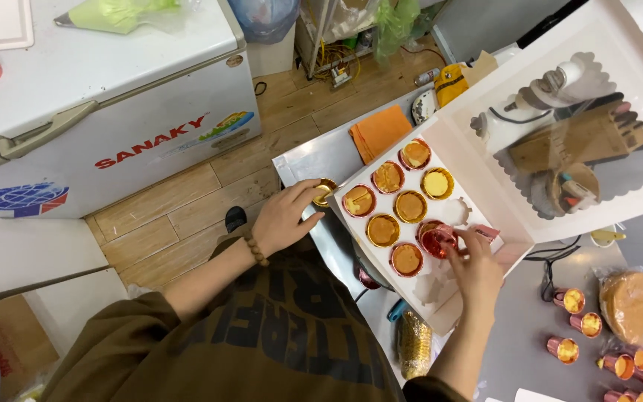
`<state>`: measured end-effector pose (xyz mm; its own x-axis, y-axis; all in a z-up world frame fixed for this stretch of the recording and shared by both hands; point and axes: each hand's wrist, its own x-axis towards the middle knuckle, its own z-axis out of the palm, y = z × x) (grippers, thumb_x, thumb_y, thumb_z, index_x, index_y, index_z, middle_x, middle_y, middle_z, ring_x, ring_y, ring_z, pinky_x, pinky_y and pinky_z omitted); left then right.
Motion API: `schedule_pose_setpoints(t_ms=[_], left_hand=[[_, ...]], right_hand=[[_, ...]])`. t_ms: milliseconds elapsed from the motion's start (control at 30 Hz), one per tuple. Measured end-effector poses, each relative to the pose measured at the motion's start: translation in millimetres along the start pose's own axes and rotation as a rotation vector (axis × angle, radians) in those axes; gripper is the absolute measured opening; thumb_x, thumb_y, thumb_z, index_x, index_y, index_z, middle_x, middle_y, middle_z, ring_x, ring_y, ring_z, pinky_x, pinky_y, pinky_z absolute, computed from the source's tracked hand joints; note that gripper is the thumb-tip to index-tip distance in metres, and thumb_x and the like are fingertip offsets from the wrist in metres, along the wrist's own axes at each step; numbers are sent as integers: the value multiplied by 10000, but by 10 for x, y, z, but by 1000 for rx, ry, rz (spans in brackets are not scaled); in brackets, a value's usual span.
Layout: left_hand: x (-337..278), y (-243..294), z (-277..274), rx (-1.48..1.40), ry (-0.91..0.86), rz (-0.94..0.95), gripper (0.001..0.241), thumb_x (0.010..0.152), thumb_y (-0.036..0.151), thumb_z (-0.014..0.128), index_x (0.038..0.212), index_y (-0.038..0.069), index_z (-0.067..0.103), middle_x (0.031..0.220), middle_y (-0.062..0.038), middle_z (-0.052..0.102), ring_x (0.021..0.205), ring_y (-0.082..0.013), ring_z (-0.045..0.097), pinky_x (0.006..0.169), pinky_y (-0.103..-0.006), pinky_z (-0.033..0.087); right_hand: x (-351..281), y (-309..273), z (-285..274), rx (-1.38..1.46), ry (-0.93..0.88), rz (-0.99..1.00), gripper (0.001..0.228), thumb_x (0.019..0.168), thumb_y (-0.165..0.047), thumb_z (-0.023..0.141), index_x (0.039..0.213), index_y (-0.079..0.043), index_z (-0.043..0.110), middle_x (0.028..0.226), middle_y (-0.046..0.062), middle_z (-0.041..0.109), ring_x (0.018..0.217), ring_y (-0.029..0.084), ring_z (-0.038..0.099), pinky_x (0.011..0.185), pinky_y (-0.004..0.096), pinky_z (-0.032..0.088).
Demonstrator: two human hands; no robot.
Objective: The person places small pastries into cardboard boxes by hand and wraps a stack of gold-colored cupcake liners in plastic wrap.
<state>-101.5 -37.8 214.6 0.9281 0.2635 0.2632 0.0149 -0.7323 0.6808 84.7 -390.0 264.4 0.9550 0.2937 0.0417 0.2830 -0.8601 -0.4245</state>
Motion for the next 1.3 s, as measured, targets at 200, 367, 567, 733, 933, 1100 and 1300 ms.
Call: schedule_pose_setpoints(t_ms=[200, 367, 567, 733, 933, 1100, 1300], left_hand=[[-53, -45, -43, 10, 25, 2, 426, 938, 292, 694, 1299, 87, 602, 1424, -65, 575, 1235, -286, 629, 994, -420, 533], [-103, -146, -59, 34, -15, -30, 421, 926, 290, 693, 1286, 85, 615, 1424, -81, 564, 1209, -307, 622, 977, -439, 524], [-94, -97, -47, 11, -76, -35, 416, 941, 296, 674, 1291, 80, 609, 1434, -68, 565, 1176, -299, 645, 960, -434, 534], [-110, -109, 18, 26, -49, 50, 470, 935, 307, 681, 1328, 60, 606, 1424, -93, 555, 1146, -322, 641, 947, -439, 530], [-130, -237, 7, 58, -110, -49, 403, 956, 319, 656, 1283, 86, 620, 1430, -78, 562, 1159, -312, 647, 941, -434, 538], [-109, -621, 359, 80, -189, -39, 416, 939, 301, 661, 1266, 47, 626, 1372, -104, 594, 1168, -318, 625, 951, -432, 523], [125, -932, 1095, 363, -344, 144, 188, 899, 170, 674, 1046, 66, 729, 1064, -54, 720, 1107, -231, 636, 1028, -404, 471]], right_hand=[[280, 751, -295, -237, 267, -112, 160, 979, -132, 715, 1133, -143, 756, 1022, 81, 752, 903, 257, 726, 790, 388, 561], [560, 915, -359, -431, 216, -294, 132, 981, -80, 709, 1065, -175, 747, 1013, 48, 748, 887, 272, 712, 762, 375, 552], [694, 819, -184, -391, 96, -489, 329, 794, -124, 731, 1118, -185, 739, 1126, 37, 754, 898, 286, 699, 821, 429, 529], [733, 1039, -83, -539, 84, -491, 300, 798, -54, 714, 1066, -184, 754, 1022, 47, 753, 954, 256, 721, 833, 435, 529], [447, 2064, -441, 302, 713, 15, 232, 1076, -113, 591, 1250, 39, 611, 1214, 221, 721, 1068, 362, 692, 939, 437, 561], [108, 4484, 464, -181, 401, 661, 371, 875, -121, 666, 1183, 85, 665, 993, 322, 713, 916, 470, 679, 796, 539, 518], [-280, 4329, 1077, -53, 348, 928, 418, 892, -373, 729, 1009, 28, 743, 1018, 288, 718, 969, 426, 689, 848, 494, 514]])
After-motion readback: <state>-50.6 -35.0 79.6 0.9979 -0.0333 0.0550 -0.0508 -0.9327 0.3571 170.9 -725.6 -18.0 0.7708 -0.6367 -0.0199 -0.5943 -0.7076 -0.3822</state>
